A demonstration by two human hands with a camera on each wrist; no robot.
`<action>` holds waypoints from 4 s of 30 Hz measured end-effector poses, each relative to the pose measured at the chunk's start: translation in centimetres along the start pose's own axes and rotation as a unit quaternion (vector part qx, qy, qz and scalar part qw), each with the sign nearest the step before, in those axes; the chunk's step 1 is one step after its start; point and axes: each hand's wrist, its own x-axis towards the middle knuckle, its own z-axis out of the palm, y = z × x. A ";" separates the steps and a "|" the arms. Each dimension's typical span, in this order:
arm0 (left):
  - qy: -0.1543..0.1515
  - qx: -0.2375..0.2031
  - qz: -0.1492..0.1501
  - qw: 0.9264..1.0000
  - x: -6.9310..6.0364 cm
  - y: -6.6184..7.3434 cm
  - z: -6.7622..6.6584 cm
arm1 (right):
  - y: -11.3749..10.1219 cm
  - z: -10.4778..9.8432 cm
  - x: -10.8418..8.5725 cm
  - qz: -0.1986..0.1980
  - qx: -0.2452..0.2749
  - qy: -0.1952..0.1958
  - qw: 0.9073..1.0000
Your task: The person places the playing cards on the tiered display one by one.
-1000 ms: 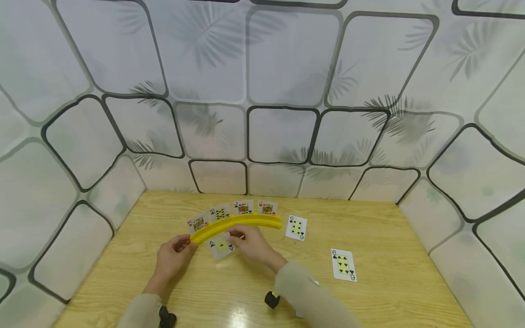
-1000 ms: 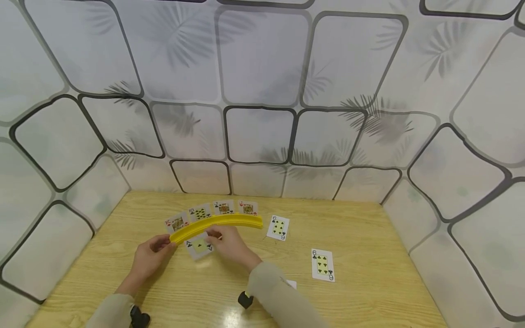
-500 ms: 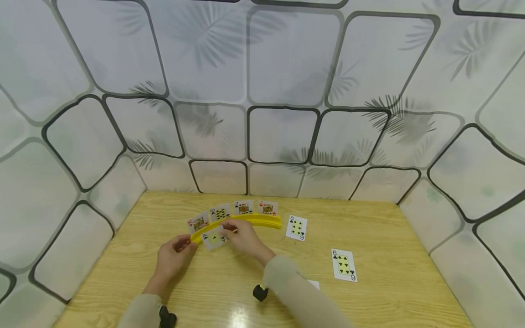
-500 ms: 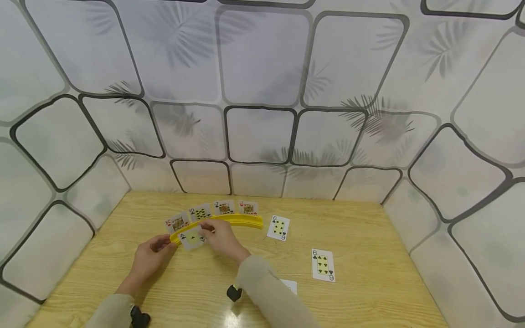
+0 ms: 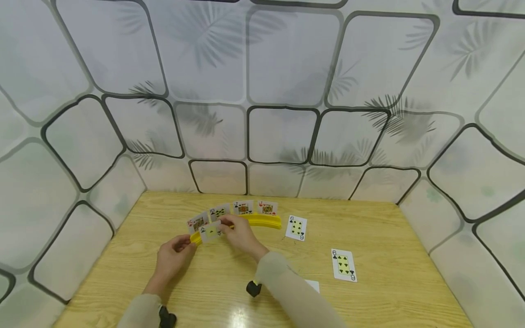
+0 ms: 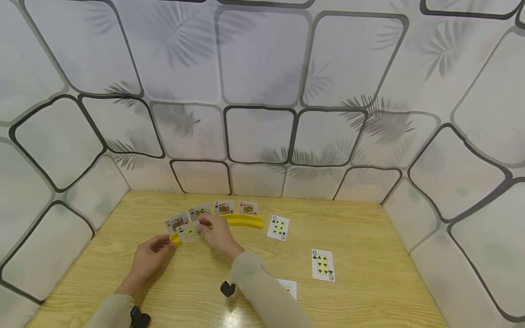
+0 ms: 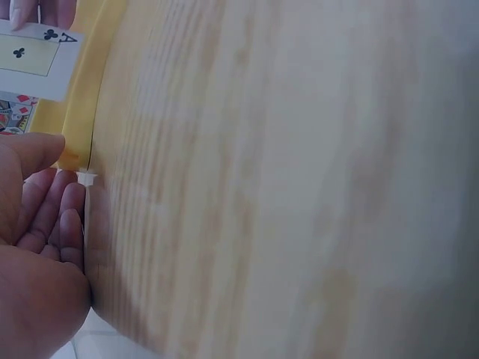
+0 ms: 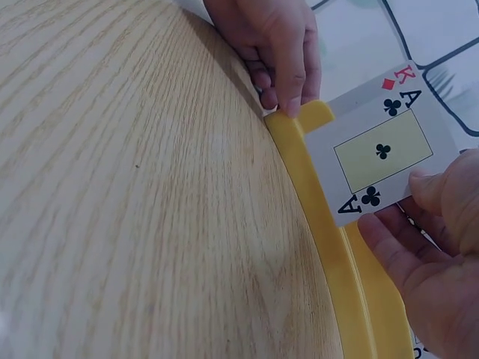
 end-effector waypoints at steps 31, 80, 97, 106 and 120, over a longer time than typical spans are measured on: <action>0.005 -0.006 -0.012 1.000 0.1 0.0 0.2 | -0.4 1.4 1.6 -0.042 -0.029 -0.009 0.999; 0.007 0.003 -0.009 1.000 0.0 -0.1 0.2 | 0.2 1.6 1.1 0.010 0.023 -0.016 1.000; 0.000 0.022 -0.014 1.000 0.2 -0.1 0.2 | 1.2 -5.1 -3.1 -0.015 -0.065 -0.048 0.997; 0.001 0.024 -0.011 1.000 0.1 -0.1 0.2 | 1.2 -9.0 -6.8 -0.032 -0.115 -0.047 0.992; 0.007 0.023 -0.006 1.000 0.2 -0.2 0.3 | 3.4 -12.2 -13.0 -0.007 -0.170 -0.055 0.984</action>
